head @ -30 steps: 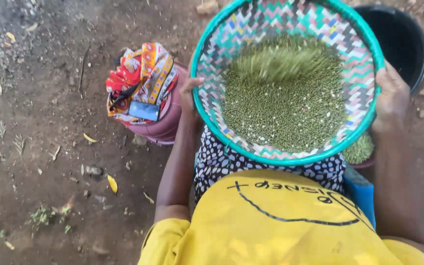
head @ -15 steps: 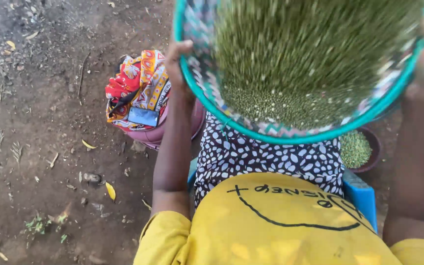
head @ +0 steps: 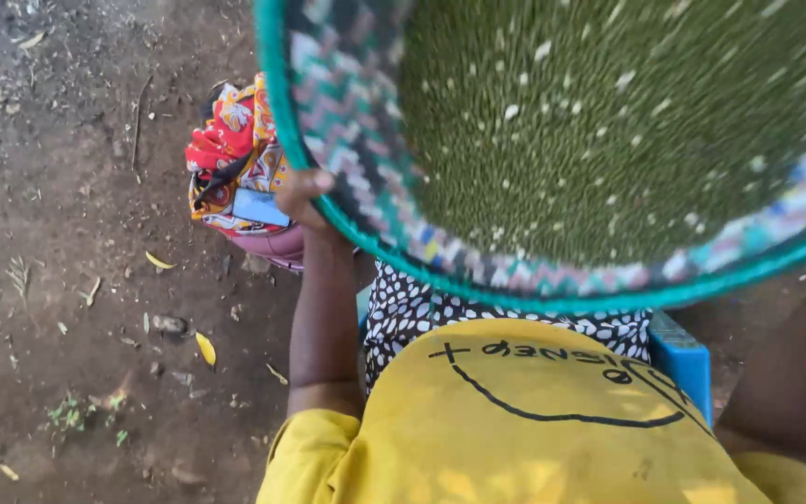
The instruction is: Winnowing and cleaning green beans using a woven tray and bowls to remove debris
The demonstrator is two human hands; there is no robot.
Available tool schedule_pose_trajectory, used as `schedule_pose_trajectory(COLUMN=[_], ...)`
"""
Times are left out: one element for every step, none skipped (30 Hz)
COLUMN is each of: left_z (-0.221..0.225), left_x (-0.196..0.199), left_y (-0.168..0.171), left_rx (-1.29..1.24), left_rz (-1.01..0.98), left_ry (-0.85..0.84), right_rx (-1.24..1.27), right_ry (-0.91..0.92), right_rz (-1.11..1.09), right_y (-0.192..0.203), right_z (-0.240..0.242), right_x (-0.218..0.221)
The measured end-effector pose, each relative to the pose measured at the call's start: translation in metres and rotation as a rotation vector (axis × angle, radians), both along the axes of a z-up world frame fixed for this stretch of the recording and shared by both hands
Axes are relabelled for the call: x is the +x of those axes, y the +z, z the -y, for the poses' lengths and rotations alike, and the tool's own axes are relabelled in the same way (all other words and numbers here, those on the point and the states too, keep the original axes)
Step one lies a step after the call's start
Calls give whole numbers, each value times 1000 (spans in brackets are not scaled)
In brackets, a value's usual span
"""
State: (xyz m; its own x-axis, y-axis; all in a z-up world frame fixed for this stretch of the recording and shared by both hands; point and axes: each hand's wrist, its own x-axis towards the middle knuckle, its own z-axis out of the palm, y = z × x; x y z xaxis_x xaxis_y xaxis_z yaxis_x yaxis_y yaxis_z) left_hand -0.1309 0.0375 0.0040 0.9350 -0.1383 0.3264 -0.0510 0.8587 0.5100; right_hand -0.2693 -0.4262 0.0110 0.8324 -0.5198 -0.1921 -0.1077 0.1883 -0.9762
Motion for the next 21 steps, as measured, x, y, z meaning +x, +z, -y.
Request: schedule_pose_trajectory(left_z=[11, 20, 29, 33, 37, 40, 34, 29, 26, 24, 23, 24, 20, 16, 13, -2, -17, -34, -46, -56, -65], left_x=[20, 37, 54, 67, 81, 101, 89, 73, 58, 38, 19, 5, -6, -12, -19, -8, 2, 11, 29, 55, 80], left_y=[0, -1, -2, -2, -2, -3, -21, -38, -55, -49, -44, -36, -33, -31, -29, -58, -86, -117, -129, -140, -150], left_rx=[-2, 29, 61, 60, 109, 158, 159, 202, 245, 249, 260, 272, 276, 236, 196, 194, 135, 77, 76, 535, 963], left_rz=[1, -116, -233, -227, -392, -548, -533, -603, -672, -688, -671, -643, -647, -636, -625, -632, -601, -569, -576, -63, 531], left_ry=[-8, -1, 7, 11, 34, 61, 66, 22, -21, -21, -23, -34, -41, -41, -41, -40, 34, 113, 120, 813, 1463], right_rx=[-2, -50, -97, -98, -144, -190, -189, -238, -287, -281, -271, -263, -261, -270, -279, -279, -271, -262, -252, -245, -238], right_ry=[-8, 20, 47, 50, 83, 114, 116, 147, 178, 182, 138, 85, 79, 81, 83, 86, 60, 39, 17, -16, -50], right_rz=[1, 9, 18, 24, 42, 70, 85, 103, 122, 107, 27, -44, -50, -9, 32, 25, 14, 5, -5, -3, -1], right_y=[1, 1, 1, 0, -1, -5, -6, -2, 2, -13, -28, -40, -40, -41, -42, -43, -44, -49, -52, -53, -52], right_z=[-1, -4, -6, -9, -11, -14, -15, -15, -14, -11, -9, -5, -2, 3, 7, 33, 56, 74, 93, 112, 130], right_x=[5, 9, 13, 22, 32, 48, 58, 65, 73, 61, 48, 37, 25, 19, 13, 15, 17, 20, 41, 66, 93])
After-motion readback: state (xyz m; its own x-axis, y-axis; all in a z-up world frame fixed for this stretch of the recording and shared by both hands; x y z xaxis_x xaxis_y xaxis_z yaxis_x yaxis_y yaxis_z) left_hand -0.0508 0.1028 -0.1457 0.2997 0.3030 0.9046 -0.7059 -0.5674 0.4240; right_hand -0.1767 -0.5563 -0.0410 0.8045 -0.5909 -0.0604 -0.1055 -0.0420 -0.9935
